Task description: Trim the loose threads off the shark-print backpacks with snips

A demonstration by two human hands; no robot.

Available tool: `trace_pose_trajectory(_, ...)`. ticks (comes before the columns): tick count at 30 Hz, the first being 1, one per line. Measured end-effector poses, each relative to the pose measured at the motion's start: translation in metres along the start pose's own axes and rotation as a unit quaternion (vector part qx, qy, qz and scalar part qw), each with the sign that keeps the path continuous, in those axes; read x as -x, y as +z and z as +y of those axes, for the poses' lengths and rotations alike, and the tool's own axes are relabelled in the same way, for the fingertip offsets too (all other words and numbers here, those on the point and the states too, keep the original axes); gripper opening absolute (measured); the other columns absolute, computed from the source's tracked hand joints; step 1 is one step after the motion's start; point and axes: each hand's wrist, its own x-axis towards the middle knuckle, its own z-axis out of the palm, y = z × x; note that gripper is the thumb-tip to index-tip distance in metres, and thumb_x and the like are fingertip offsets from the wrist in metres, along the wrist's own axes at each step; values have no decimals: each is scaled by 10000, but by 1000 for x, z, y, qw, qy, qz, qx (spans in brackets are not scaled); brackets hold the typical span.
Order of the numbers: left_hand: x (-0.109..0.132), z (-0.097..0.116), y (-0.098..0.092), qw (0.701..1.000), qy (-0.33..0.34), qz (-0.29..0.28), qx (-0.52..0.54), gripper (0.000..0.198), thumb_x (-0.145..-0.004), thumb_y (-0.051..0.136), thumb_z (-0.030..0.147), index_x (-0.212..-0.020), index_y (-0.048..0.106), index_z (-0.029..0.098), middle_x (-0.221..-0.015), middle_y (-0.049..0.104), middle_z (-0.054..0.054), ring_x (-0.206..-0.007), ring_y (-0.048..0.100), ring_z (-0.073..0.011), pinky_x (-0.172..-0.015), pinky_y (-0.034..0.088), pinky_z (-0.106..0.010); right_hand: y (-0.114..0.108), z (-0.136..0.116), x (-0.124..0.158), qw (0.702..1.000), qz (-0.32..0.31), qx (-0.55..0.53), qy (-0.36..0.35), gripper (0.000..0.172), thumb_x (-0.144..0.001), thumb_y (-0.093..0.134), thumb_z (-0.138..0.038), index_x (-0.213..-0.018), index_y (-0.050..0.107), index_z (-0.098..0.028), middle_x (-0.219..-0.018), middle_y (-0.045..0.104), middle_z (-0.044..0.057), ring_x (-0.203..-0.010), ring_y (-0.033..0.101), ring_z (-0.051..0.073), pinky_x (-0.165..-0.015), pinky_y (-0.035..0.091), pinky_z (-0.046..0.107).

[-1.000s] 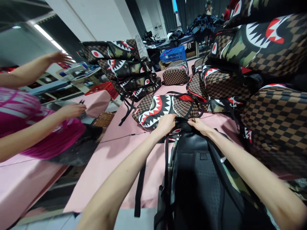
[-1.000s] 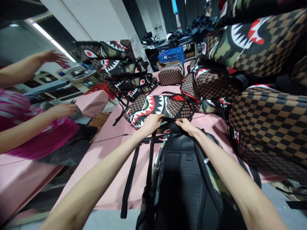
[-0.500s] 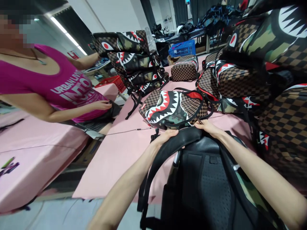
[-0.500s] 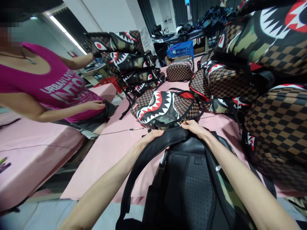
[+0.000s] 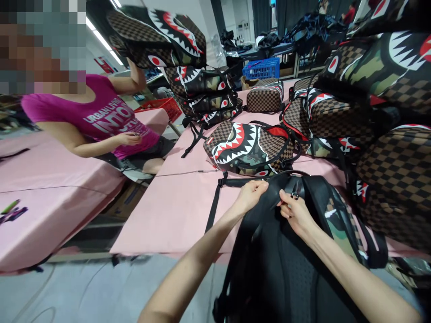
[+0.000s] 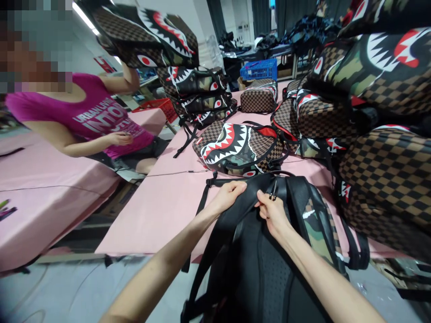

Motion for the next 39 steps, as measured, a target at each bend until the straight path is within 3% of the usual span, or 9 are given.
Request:
trace_pose_trajectory(4, 63, -18, -19, 999, -24, -1, -32, 359, -765, 551, 455, -607, 511, 135, -561, 481, 30, -549, 429, -85, -495, 300, -194, 1, -21, -8, 997, 37, -57, -26, 371, -586, 773, -374, -519, 494, -138, -481, 518, -13, -333, 234, -4, -310, 174, 164)
trace_pose_trajectory(7, 104, -31, -22, 990, -84, 12, 114, 396, -727, 592, 492, -595, 505, 129, -507, 454, 40, -471, 378, -62, -461, 274, -191, 4, -29, -11, 998, 39, -58, -9, 380, -671, 727, -368, -534, 449, -149, -465, 483, -35, -320, 209, -9, -301, 183, 153)
trace_pose_trajectory(10, 124, -34, -10, 957, -106, 34, 269, 358, -651, 684, 453, -672, 580, 111, -559, 555, 3, -507, 472, -90, -534, 380, -221, 10, -22, 9, 999, 36, -31, -6, 431, -676, 717, -432, -555, 397, -170, -436, 395, -73, -314, 210, -1, -297, 177, 152)
trace_pose_trajectory(15, 137, -28, 15, 936, -118, 20, 332, 323, -619, 733, 390, -652, 609, 93, -583, 599, -29, -539, 528, -110, -564, 405, -239, 10, 14, 80, 998, -23, 59, 14, 526, -552, 794, -442, -563, 330, -193, -422, 251, -121, -319, 195, 3, -305, 145, 151)
trace_pose_trajectory(19, 148, -27, 25, 929, -131, -8, 346, 282, -607, 743, 332, -618, 608, 85, -559, 589, -22, -542, 528, -99, -578, 406, -226, 5, 31, 110, 999, -32, 3, 16, 536, -534, 811, -396, -561, 317, -188, -428, 237, -128, -324, 192, -7, -317, 152, 144)
trace_pose_trajectory(24, 165, -33, 26, 933, -95, -68, 340, 247, -626, 732, 293, -575, 582, 104, -537, 559, 20, -539, 508, -68, -592, 408, -189, 1, 27, 108, 1000, 10, -11, -25, 563, -532, 808, -375, -534, 275, -191, -400, 236, -127, -303, 199, -7, -309, 152, 151)
trace_pose_trajectory(27, 178, -38, 19, 945, -90, -114, 294, 249, -695, 677, 328, -626, 620, 97, -579, 613, -14, -584, 567, -102, -625, 438, -208, 5, 17, 105, 998, 38, -2, -45, 525, -568, 785, -342, -548, 281, -195, -399, 249, -126, -298, 205, -2, -307, 161, 155)
trace_pose_trajectory(33, 181, -35, 10, 934, -116, -90, 326, 217, -769, 569, 240, -775, 672, 48, -776, 704, -138, -727, 668, -196, -779, 498, -310, 23, 6, 97, 997, 55, 27, -49, 395, -625, 739, -285, -545, 367, -182, -387, 347, -99, -289, 223, 6, -300, 164, 167)
trace_pose_trajectory(39, 180, -28, 14, 916, -170, -71, 357, 243, -823, 456, 137, -768, 664, 24, -779, 704, -172, -709, 684, -205, -757, 523, -302, 20, 4, 95, 996, 51, 52, -47, 383, -635, 737, -314, -537, 397, -170, -406, 394, -84, -296, 227, 4, -304, 174, 166)
